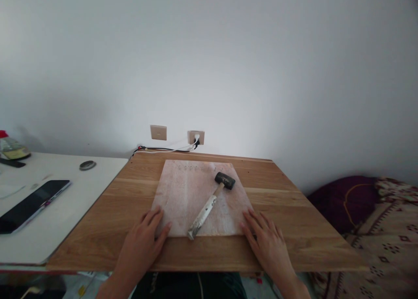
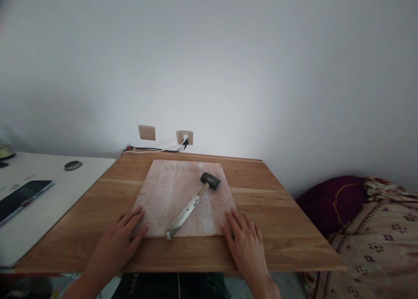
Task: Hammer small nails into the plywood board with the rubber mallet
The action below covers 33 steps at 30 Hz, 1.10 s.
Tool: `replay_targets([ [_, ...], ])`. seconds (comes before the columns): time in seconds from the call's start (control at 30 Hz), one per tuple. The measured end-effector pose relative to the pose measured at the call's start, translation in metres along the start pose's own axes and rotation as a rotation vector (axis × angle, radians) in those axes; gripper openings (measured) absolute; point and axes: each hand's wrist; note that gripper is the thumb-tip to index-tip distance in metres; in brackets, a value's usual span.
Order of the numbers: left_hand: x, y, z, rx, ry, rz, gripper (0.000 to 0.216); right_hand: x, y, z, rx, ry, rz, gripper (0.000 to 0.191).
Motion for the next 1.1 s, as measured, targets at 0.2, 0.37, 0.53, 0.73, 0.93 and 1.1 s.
replay_targets([
  [0.2, -0.067, 0.028, -0.025, 0.153, 0.136, 0.144, 0.04, -0.081, 0.001, 0.01, 0.039, 0.231, 0.032, 0.053],
  [0.37, -0.136, 0.051, -0.053, 0.291, 0.26, 0.177, 0.044, -0.159, 0.001, 0.014, 0.105, 0.383, 0.028, 0.058],
  [0.53, -0.183, 0.065, -0.075, 0.355, 0.322, 0.216, 0.049, -0.207, -0.004, 0.004, 0.065, 0.388, 0.032, 0.049],
  [0.73, -0.194, 0.063, -0.089, 0.375, 0.399, 0.252, 0.051, -0.219, -0.005, 0.004, 0.011, 0.584, 0.023, 0.063],
  [0.93, -0.197, 0.061, -0.084, 0.323, 0.474, 0.246, 0.046, -0.222, -0.006, 0.013, 0.012, 0.704, 0.031, 0.071],
  [1.1, -0.194, 0.057, -0.084, 0.305, 0.443, 0.212, 0.038, -0.217, -0.01, 0.009, 0.095, 0.68, 0.069, 0.062],
])
Point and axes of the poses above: each hand's wrist, its own z-axis away from the middle knuckle, its own y-axis out of the palm, x = y × z, and after that the axes turned 2 degrees about -x, right-handed
